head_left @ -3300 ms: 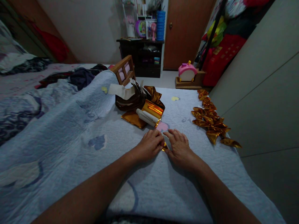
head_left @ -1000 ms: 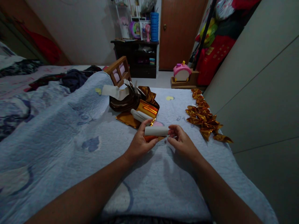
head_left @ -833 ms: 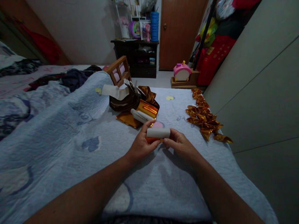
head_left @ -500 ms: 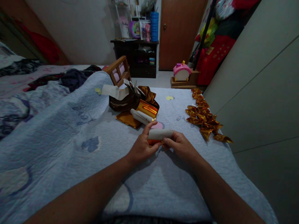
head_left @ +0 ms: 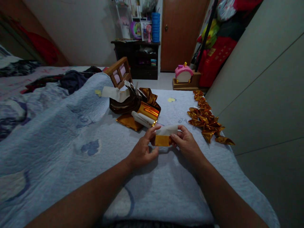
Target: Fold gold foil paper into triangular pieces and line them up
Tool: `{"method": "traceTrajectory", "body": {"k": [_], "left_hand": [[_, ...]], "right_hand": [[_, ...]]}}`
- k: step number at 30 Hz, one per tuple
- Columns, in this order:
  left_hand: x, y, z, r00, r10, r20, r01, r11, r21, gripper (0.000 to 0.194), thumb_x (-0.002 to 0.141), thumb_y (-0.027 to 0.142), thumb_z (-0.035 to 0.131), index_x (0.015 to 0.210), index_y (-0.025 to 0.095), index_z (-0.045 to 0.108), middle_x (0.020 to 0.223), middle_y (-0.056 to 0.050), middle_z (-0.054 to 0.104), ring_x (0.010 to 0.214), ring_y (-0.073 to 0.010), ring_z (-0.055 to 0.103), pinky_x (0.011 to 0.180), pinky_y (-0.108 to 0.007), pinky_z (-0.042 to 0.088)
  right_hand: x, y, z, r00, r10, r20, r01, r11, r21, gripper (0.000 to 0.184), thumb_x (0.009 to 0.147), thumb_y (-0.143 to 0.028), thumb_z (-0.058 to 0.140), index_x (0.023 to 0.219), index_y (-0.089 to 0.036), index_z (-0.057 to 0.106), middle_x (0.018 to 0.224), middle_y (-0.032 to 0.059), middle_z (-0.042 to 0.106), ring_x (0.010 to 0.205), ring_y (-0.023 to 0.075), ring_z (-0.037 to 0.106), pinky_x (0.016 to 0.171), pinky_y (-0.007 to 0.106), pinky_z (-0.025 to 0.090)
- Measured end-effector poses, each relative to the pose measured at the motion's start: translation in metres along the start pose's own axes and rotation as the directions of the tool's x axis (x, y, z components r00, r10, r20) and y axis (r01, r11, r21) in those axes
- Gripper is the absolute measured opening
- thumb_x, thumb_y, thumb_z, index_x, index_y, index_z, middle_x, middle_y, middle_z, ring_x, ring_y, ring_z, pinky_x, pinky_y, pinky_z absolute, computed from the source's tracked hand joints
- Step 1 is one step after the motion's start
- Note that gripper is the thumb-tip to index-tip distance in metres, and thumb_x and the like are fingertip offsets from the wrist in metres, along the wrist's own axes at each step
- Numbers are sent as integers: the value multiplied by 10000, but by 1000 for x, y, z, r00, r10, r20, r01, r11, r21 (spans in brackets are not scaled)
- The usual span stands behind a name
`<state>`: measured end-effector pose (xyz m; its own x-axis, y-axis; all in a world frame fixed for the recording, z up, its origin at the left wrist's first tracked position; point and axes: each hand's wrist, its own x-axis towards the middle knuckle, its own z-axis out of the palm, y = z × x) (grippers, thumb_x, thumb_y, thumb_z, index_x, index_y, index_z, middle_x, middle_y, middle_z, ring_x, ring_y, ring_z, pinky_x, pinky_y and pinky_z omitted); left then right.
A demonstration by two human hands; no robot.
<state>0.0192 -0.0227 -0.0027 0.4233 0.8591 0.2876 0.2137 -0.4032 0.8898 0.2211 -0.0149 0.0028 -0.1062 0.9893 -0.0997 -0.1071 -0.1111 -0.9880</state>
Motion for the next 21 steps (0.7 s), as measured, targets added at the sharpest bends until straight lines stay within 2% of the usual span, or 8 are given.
{"method": "traceTrajectory", "body": {"k": [2,6,12,16,21], "left_hand": [[0,-1,-1,1000,16,19,-18,995,101,722,753,65,552,1441,235,412,1007,-27,626,846,-151,588,767,-275,501],[2,-3,-3,997,58,46,-67,968,242,539,759,42,504,1267,211,561,1047,-52,638,869,-167,602,782,-297,520],[4,-5,-4,978,191,83,-208,896,393,414,776,42,579,1143,206,678,1005,-61,621,968,-209,616,843,-335,534],[3,-5,-2,975,174,138,-219,863,455,344,821,93,629,1130,219,711,959,-60,644,909,-207,630,788,-319,530],[3,-5,1,968,91,236,-190,877,442,285,911,190,592,1171,239,698,885,-33,731,746,-169,667,691,-268,507]], "right_hand": [[1,1,-1,1000,0,-16,0,1000,-5,397,778,-399,707,1058,-240,477,673,-67,642,542,116,541,529,239,403],[2,3,-2,1000,-2,-16,2,1000,-21,408,768,-392,703,1065,-246,463,694,-64,648,553,120,556,531,239,408],[3,7,-1,998,-68,7,68,991,-114,334,794,-364,664,1066,-238,519,823,-16,670,713,156,626,644,277,474],[4,11,-3,995,-103,-16,94,953,-287,351,807,-348,637,1116,-209,544,826,-4,647,746,171,619,664,289,475],[4,10,-5,994,-111,-8,99,911,-400,384,814,-314,619,1173,-196,550,817,-4,630,700,160,593,638,284,457]]}}
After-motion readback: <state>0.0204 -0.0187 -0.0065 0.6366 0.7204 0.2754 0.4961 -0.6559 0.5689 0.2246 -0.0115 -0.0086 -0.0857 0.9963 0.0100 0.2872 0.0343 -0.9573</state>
